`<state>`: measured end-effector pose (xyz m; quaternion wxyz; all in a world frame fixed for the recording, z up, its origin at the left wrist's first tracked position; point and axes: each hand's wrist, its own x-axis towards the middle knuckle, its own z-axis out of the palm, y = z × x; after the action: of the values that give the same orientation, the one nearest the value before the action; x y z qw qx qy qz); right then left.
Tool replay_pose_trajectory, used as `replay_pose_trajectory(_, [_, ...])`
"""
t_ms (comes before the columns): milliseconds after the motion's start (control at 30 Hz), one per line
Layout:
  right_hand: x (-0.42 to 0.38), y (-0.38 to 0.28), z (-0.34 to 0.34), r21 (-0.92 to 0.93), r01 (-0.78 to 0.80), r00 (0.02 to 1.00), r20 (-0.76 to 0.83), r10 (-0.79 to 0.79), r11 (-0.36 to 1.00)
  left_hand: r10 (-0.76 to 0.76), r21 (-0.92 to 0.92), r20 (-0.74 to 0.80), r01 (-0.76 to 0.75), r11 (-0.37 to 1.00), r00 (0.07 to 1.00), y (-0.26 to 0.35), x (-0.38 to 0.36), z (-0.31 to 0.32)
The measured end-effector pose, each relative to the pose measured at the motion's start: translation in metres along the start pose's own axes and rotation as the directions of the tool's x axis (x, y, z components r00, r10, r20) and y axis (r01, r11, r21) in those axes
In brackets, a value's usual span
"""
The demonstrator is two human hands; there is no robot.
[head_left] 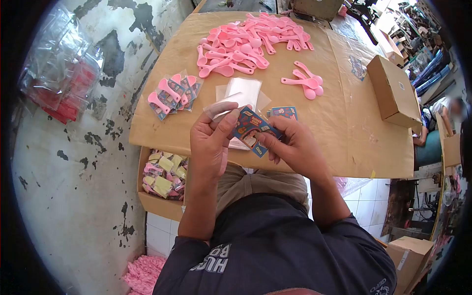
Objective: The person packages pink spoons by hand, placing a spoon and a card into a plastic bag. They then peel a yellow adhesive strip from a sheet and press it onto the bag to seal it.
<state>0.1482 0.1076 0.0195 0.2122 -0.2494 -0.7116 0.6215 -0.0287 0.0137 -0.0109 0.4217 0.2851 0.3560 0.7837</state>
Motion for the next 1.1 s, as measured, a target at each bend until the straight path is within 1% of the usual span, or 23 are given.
replay_pose_trajectory(67, [0.0, 0.0, -0.003, 0.089, -0.017, 1.0, 0.027, 0.015, 0.996, 0.009, 0.015, 0.011, -0.009, 1.0, 1.0, -0.001, -0.004, 0.003])
replay_pose_trajectory(100, [0.001, 0.002, -0.002, 0.088, -0.019, 0.999, 0.033, 0.016, 0.996, 0.012, 0.014, 0.006, -0.012, 1.0, 1.0, -0.002, -0.005, 0.004])
replay_pose_trajectory(167, [0.003, 0.007, 0.004, 0.305, 0.079, 0.991, -0.128, -0.041, 0.949, -0.022, -0.097, -0.056, 0.016, 0.995, 0.998, -0.002, -0.007, 0.007])
replay_pose_trajectory(200, [0.003, 0.008, 0.005, 0.305, 0.08, 0.991, -0.123, -0.045, 0.949, -0.016, -0.095, -0.059, 0.01, 0.995, 0.998, -0.003, -0.008, 0.008])
replay_pose_trajectory(267, [0.003, 0.01, 0.005, 0.392, 0.106, 0.99, -0.129, -0.06, 0.914, 0.016, -0.092, -0.067, -0.022, 0.996, 0.998, -0.005, -0.01, 0.012])
replay_pose_trajectory(300, [0.003, 0.01, 0.007, 0.393, 0.108, 0.989, -0.133, -0.059, 0.913, 0.013, -0.092, -0.064, -0.019, 0.996, 0.998, -0.007, -0.011, 0.014])
replay_pose_trajectory(367, [0.003, 0.008, 0.013, 0.37, 0.165, 0.984, -0.131, -0.124, 0.914, 0.027, -0.077, -0.036, -0.03, 0.997, 0.999, -0.015, -0.014, 0.015])
replay_pose_trajectory(400, [0.003, 0.008, 0.015, 0.372, 0.168, 0.983, -0.138, -0.125, 0.913, 0.024, -0.075, -0.03, -0.026, 0.997, 0.999, -0.017, -0.015, 0.015])
replay_pose_trajectory(467, [0.002, 0.011, 0.02, 0.393, 0.227, 0.965, -0.217, -0.15, 0.891, 0.044, 0.009, 0.005, -0.044, 0.999, 0.999, -0.02, -0.017, 0.015])
replay_pose_trajectory(500, [0.001, 0.013, 0.021, 0.394, 0.231, 0.963, -0.222, -0.152, 0.89, 0.043, 0.011, 0.01, -0.044, 0.999, 0.999, -0.019, -0.019, 0.019])
replay_pose_trajectory(567, [0.0, 0.017, 0.023, 0.273, 0.248, 0.944, -0.285, -0.168, 0.929, 0.011, 0.06, -0.04, -0.009, 0.998, 0.999, -0.014, -0.021, 0.032])
replay_pose_trajectory(600, [0.0, 0.017, 0.023, 0.275, 0.251, 0.943, -0.285, -0.17, 0.928, 0.012, 0.063, -0.038, -0.01, 0.998, 0.999, -0.013, -0.022, 0.039])
replay_pose_trajectory(667, [-0.001, 0.019, 0.023, 0.339, 0.273, 0.95, -0.244, -0.196, 0.9, 0.119, 0.104, -0.018, -0.117, 0.988, 0.993, -0.012, -0.024, 0.049])
replay_pose_trajectory(700, [-0.002, 0.021, 0.023, 0.342, 0.275, 0.949, -0.246, -0.197, 0.899, 0.118, 0.107, -0.016, -0.116, 0.987, 0.993, -0.013, -0.024, 0.048])
replay_pose_trajectory(800, [-0.005, 0.023, 0.023, 0.359, 0.256, 0.959, -0.211, -0.189, 0.898, 0.154, 0.058, 0.041, -0.156, 0.986, 0.987, -0.014, -0.021, 0.047])
replay_pose_trajectory(867, [-0.01, 0.018, 0.028, 0.478, 0.193, 0.97, -0.225, -0.093, 0.857, 0.196, -0.089, 0.058, -0.191, 0.978, 0.979, -0.004, -0.021, 0.051])
replay_pose_trajectory(900, [-0.012, 0.018, 0.028, 0.472, 0.197, 0.967, -0.237, -0.092, 0.86, 0.191, -0.097, 0.067, -0.184, 0.978, 0.979, 0.001, -0.02, 0.054])
replay_pose_trajectory(967, [-0.015, 0.018, 0.031, 0.5, 0.165, 0.973, -0.222, -0.058, 0.85, 0.196, -0.207, 0.016, -0.189, 0.96, 0.98, 0.009, -0.02, 0.057])
replay_pose_trajectory(1000, [-0.016, 0.013, 0.033, 0.512, 0.141, 0.971, -0.238, -0.018, 0.848, 0.221, -0.201, 0.022, -0.212, 0.956, 0.975, 0.008, -0.019, 0.055])
replay_pose_trajectory(1033, [-0.017, 0.014, 0.033, 0.509, 0.138, 0.972, -0.236, -0.017, 0.849, 0.222, -0.204, 0.019, -0.213, 0.955, 0.975, 0.006, -0.018, 0.055])
replay_pose_trajectory(1100, [-0.016, 0.018, 0.035, 0.495, 0.121, 0.972, -0.235, -0.001, 0.86, 0.237, -0.347, 0.057, -0.203, 0.916, 0.97, 0.003, -0.018, 0.055])
